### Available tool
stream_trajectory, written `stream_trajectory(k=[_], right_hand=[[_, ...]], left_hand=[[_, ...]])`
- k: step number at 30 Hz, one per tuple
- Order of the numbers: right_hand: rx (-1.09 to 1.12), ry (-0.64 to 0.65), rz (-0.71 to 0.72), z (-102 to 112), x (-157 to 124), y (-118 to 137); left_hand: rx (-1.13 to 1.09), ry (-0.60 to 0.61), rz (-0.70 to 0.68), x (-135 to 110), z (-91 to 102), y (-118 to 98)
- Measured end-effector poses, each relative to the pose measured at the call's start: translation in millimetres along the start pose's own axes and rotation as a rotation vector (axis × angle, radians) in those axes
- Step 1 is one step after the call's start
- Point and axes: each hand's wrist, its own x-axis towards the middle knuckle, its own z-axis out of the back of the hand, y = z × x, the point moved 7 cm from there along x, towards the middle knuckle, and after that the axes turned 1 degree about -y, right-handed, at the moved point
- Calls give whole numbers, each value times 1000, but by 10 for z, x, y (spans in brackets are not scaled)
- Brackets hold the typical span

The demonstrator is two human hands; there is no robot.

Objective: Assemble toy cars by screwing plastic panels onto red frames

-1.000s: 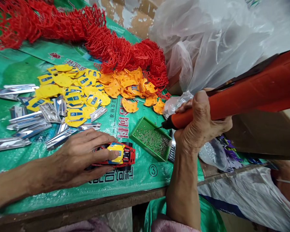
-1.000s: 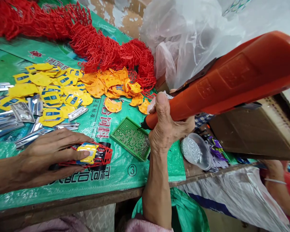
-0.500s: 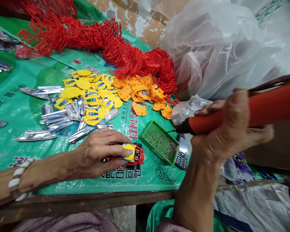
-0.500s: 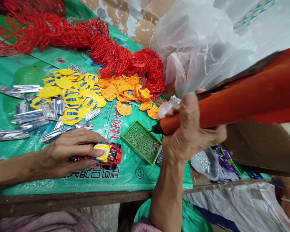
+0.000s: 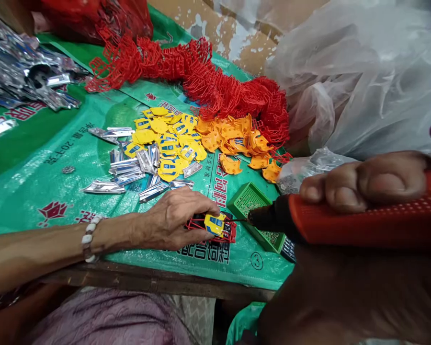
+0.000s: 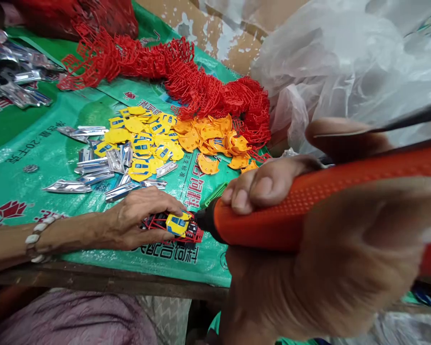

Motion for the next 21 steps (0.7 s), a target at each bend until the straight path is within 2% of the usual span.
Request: stream_trajectory(k=[4, 13, 17, 21], right_hand=[[175, -6, -38, -61, -19, -18], [103, 46, 13, -140, -29, -19], [201, 110, 39, -188, -44, -14], [235, 118, 44, -212, -48, -18]], left_hand=[[-6, 11, 14, -5, -9, 18], [-15, 9, 5, -14, -22, 16], [-8, 8, 7, -13, -17, 19], [-12, 15, 15, -15, -27, 27]])
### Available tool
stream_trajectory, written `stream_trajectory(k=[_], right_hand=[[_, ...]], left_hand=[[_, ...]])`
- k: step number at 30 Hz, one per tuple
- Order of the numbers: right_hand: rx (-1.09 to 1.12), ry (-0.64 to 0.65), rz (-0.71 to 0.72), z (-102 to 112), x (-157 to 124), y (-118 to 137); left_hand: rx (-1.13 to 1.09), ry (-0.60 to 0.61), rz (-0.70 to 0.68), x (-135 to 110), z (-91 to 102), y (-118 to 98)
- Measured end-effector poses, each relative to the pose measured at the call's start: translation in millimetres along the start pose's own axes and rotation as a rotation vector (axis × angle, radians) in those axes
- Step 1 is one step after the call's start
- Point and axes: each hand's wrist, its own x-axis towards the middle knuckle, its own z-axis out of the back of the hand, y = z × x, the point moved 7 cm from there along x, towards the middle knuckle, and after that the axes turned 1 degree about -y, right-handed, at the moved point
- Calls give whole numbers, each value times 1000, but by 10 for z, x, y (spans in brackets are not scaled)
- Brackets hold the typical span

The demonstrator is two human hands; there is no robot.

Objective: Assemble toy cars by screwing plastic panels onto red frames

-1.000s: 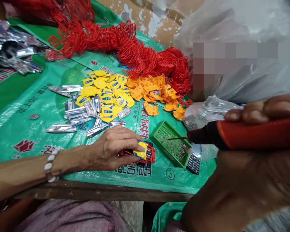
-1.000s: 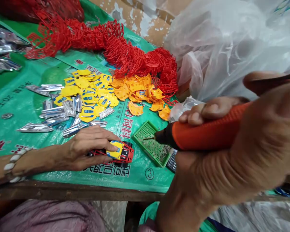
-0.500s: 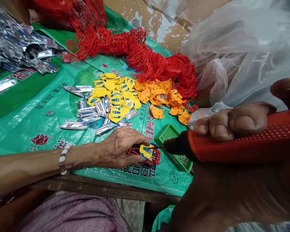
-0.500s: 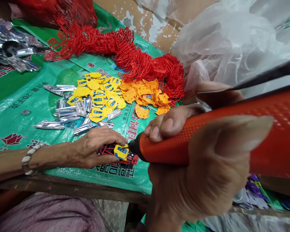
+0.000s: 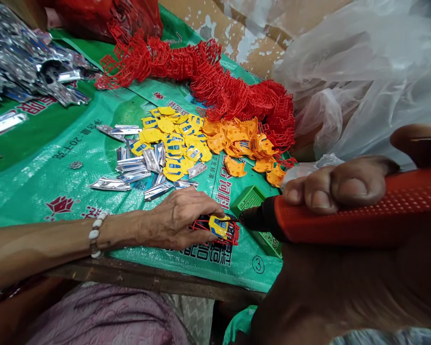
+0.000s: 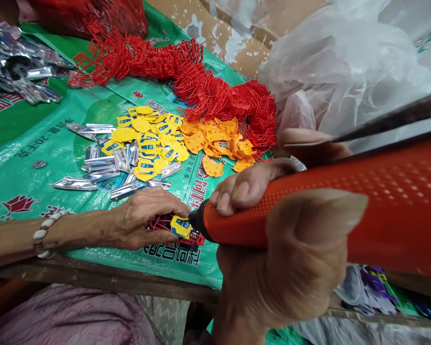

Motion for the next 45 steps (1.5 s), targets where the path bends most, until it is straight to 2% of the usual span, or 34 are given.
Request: stream_trajectory(k=[4, 10, 16, 18, 21, 24, 26, 29, 31, 33, 34, 35, 37, 39, 42, 45], right_hand=[[43, 23, -14, -37, 21, 0], [-27, 10, -71, -79, 59, -22], [103, 85, -54, -91, 71, -18], [118, 42, -43, -40, 88, -12], [135, -98, 18, 91, 162, -9], [-2, -272, 146, 274, 281, -10], [-163, -339, 176, 401, 355, -45], [-411, -237, 118, 524, 368, -139], [-578, -180, 95, 594, 210, -173], [-759, -236, 133, 661, -81, -157], [-817, -213, 145, 639, -242, -178], [-849, -112, 147, 558, -396, -238], [-856, 178, 78, 341, -689, -450], [-825, 287, 27, 230, -902, -600], [-808, 280, -50, 229, -1022, -736], [-750, 223, -219, 294, -1074, -860]], left_hand=[[-7, -5, -8, -16, -3, 2], [3, 13, 9, -17, -16, 18], [-11, 21, 32, -7, -15, 28], [-6, 30, 33, -2, -18, 27], [-9, 28, 32, 0, -15, 29], [3, 8, 17, -15, 0, 31], [20, 9, 2, -32, 5, 31], [23, 19, -12, -65, 21, 39], [9, 34, -9, -87, 34, 53], [-16, 68, 16, -103, 41, 77], [-31, 92, 34, -107, 42, 89], [-48, 116, 53, -108, 44, 97], [-70, 157, 76, -98, 55, 97], [-60, 162, 62, -75, 88, 79], [46, 101, 23, -37, 186, 98], [153, 42, 15, -1, 305, 188]])
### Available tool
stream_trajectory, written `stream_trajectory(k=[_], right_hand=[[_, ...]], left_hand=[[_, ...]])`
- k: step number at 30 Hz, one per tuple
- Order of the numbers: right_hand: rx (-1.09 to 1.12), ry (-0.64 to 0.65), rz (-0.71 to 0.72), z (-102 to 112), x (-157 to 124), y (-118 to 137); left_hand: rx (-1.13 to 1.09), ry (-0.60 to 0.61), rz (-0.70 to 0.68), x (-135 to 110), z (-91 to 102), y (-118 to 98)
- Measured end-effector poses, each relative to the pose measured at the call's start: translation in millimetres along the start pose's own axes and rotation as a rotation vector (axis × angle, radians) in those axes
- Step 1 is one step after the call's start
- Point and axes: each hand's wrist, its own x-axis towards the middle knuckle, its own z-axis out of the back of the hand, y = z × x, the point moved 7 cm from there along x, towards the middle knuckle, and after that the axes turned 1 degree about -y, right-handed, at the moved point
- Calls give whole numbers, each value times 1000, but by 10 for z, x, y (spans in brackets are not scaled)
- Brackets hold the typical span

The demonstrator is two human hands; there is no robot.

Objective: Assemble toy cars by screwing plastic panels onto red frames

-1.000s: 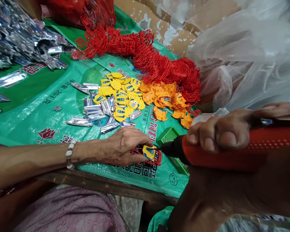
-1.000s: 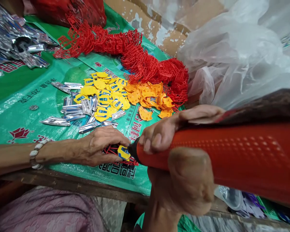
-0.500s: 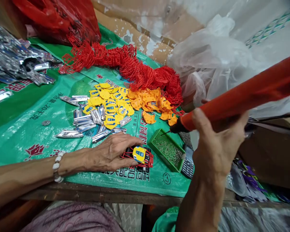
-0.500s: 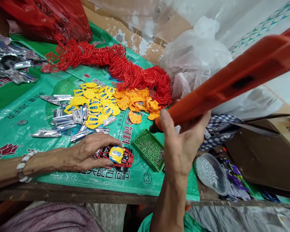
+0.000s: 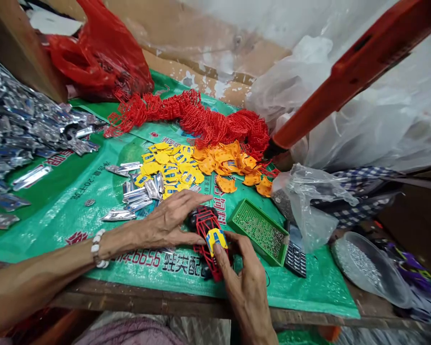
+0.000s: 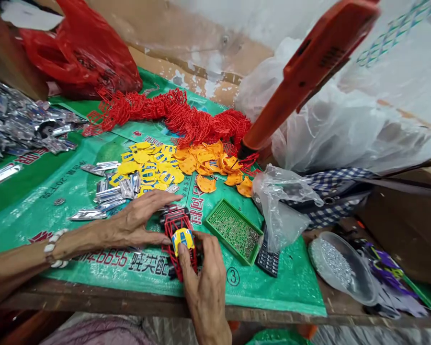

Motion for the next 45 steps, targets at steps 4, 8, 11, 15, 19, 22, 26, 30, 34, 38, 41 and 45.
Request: stream_trajectory(k=[4, 8, 11, 15, 19, 22, 26, 30, 34, 38, 41, 45], right_hand=[[194, -47, -158, -175, -98, -19], [332, 7, -130, -357, -150, 137], [307, 124, -11, -254, -44, 225], [-220, 29, 248, 121, 359, 266], [-412, 97, 332, -51, 870, 165], [-560, 161, 310, -351, 1186, 4], [-684, 204, 241, -563, 1425, -223], [-636, 210, 247, -582, 1410, -211], [-435, 187, 295, -426, 1212, 58], [-186, 65, 215, 2, 977, 284], [350, 66, -143, 151, 802, 174], [751, 122, -473, -103, 532, 57]], left_hand=[[-54, 75, 151, 53, 64, 141], [32, 142, 271, 25, 67, 85], [170, 185, 203, -63, -16, -8], [239, 189, 112, -177, -133, 1], [252, 226, 88, -232, -220, 77], [230, 202, 110, -278, -236, 123], [190, 189, 131, -284, -215, 94], [220, 237, 112, -160, -180, -15], [317, 180, 89, -93, -150, -72], [249, 160, 112, -162, -180, -45], [186, 151, 145, -220, -172, -18], [136, 159, 173, -278, -145, -13]])
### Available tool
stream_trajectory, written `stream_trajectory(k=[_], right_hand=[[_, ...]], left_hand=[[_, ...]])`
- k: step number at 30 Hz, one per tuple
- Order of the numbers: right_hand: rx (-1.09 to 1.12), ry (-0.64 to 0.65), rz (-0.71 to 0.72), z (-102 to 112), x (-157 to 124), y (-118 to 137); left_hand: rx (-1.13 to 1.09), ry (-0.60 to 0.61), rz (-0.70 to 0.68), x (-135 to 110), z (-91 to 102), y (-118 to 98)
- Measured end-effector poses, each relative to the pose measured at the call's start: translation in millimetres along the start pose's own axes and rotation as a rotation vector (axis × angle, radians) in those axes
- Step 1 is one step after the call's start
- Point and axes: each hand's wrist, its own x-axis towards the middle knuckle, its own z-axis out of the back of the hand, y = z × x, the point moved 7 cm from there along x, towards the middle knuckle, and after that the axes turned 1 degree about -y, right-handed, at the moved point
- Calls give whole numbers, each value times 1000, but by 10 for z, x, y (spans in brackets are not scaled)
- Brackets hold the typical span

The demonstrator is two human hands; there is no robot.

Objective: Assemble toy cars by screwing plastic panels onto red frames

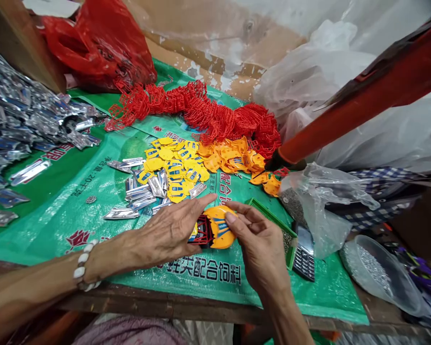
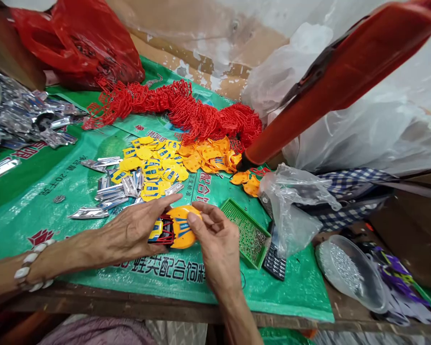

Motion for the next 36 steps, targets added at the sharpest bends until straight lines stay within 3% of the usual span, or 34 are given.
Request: stream_trajectory(k=[3, 8, 11, 13, 16, 19, 25, 29, 36], right_hand=[[-118, -50, 98, -79, -45, -119], [-807, -209, 702, -193, -250, 85], [-1138, -297, 812, -235, -306, 122], [-1165, -286, 790, -221, -285, 114], [-917, -162, 689, -154, -218, 44], [-602, -71, 449, -55, -137, -126], [-38, -67, -46, 12, -169, -448], [121, -80, -107, -9, -242, -474], [161, -166, -139, 53, -276, -515]], left_hand=[[-6, -27, -56, -43, 11, -26], [54, -38, -63, -21, -11, -21], [131, 45, -71, 60, -15, -88], [185, 52, -92, 104, 21, -150], [207, -2, -112, 121, 82, -198], [224, -9, -126, 101, 86, -193], [290, 14, -212, 106, 126, -257], [282, 15, -241, 129, 162, -306], [280, -94, -311, 143, 197, -353]])
